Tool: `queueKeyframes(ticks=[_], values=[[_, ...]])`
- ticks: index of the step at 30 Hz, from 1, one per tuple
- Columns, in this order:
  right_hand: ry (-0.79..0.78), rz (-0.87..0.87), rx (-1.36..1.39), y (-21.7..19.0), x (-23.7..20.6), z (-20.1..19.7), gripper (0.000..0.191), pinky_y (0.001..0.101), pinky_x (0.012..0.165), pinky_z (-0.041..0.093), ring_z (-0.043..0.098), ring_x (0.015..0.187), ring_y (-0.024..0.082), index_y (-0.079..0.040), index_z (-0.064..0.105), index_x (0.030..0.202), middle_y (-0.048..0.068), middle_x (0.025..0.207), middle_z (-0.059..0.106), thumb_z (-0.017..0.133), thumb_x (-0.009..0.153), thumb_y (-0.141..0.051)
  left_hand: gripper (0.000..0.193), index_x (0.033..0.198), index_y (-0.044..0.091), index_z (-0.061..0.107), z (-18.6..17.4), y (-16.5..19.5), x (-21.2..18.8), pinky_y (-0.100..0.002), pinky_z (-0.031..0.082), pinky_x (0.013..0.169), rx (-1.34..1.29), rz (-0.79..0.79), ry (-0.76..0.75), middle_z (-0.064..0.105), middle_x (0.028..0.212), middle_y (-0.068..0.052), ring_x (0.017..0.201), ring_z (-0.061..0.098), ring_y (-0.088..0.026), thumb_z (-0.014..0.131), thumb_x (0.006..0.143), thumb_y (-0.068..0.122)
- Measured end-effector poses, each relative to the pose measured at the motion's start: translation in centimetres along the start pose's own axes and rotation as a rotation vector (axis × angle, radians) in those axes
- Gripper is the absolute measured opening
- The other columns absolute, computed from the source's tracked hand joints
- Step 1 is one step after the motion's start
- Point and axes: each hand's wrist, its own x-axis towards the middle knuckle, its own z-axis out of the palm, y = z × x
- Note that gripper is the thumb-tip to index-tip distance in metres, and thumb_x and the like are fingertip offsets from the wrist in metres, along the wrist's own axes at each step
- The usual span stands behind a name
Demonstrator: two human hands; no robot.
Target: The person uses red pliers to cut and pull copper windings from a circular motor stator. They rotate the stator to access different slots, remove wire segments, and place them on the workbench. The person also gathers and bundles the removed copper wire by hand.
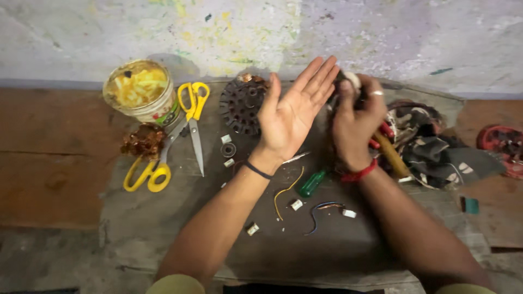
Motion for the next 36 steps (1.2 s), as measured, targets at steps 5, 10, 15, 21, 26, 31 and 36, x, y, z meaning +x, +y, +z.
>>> queueKeyframes(ticks=[5,10,15,21,26,31,36], values=[[-0.134,-0.403,-0.176,-1.4,-0.4,-0.1,0.013,0.0325,0.072,0.048,0.061,0.083,0.022,0.002,0.065,0.105,0.014,0.103,0.065,0.075,0.097,0.003,0.092,0.165,-0.006,0.027,-0.3,-0.8,-0.1,-0.042,0.010,0.139,0.223,0.010,0.024,0.028,0.173,-0.022,0.165,0.022,-0.032,0.021,0.109,0.067],[-0.090,-0.334,-0.167,0.9,0.1,0.1,0.012,0.0307,0.067,0.047,0.060,0.081,0.022,0.002,0.065,0.104,0.014,0.099,0.065,0.073,0.096,0.007,0.092,0.165,-0.005,0.025,-0.8,-1.3,-0.5,-0.041,0.008,0.138,0.259,-0.060,0.031,0.027,0.173,-0.020,0.165,0.019,-0.030,0.019,0.108,0.068],[0.040,-0.038,-0.162,2.7,3.4,-1.9,0.012,0.0307,0.074,0.049,0.059,0.082,0.017,0.001,0.066,0.104,0.012,0.093,0.067,0.078,0.105,0.000,0.090,0.167,-0.004,0.026,0.0,-2.0,-0.6,-0.041,0.009,0.137,0.179,-0.078,-0.106,0.030,0.168,-0.020,0.163,0.019,-0.030,0.022,0.110,0.066],[-0.151,-0.387,-0.111,0.2,-0.2,-1.0,0.011,0.0328,0.077,0.052,0.065,0.091,0.022,0.002,0.066,0.106,0.015,0.101,0.067,0.073,0.099,0.005,0.093,0.163,-0.006,0.029,-0.7,-1.2,-0.1,-0.044,0.010,0.137,0.154,-0.056,0.069,0.031,0.171,-0.021,0.164,0.022,-0.032,0.022,0.107,0.068],[-0.072,-0.265,-0.222,1.1,1.4,-0.8,0.011,0.0317,0.072,0.050,0.062,0.081,0.017,0.002,0.067,0.102,0.013,0.096,0.067,0.075,0.097,0.007,0.099,0.162,-0.008,0.028,-0.7,-1.5,0.0,-0.043,0.009,0.134,0.094,-0.171,0.069,0.029,0.170,-0.022,0.163,0.018,-0.031,0.019,0.104,0.072],[0.078,0.006,-0.055,0.9,3.4,-2.6,0.010,0.0276,0.076,0.052,0.062,0.085,0.012,0.001,0.064,0.111,0.008,0.096,0.068,0.074,0.108,0.000,0.102,0.162,-0.010,0.030,-0.9,-1.0,0.2,-0.044,0.015,0.137,-0.040,-0.158,-0.032,0.032,0.167,-0.024,0.164,0.023,-0.034,0.020,0.105,0.074],[-0.132,-0.347,-0.164,-3.3,1.1,-1.1,0.024,0.0322,0.078,0.050,0.061,0.088,0.022,0.001,0.069,0.116,0.014,0.101,0.061,0.076,0.093,0.006,0.103,0.144,-0.014,0.047,-2.7,-2.0,-0.5,-0.040,0.032,0.120,-0.149,-0.266,0.217,0.050,0.152,-0.021,0.138,0.047,-0.029,0.028,0.106,0.080]])
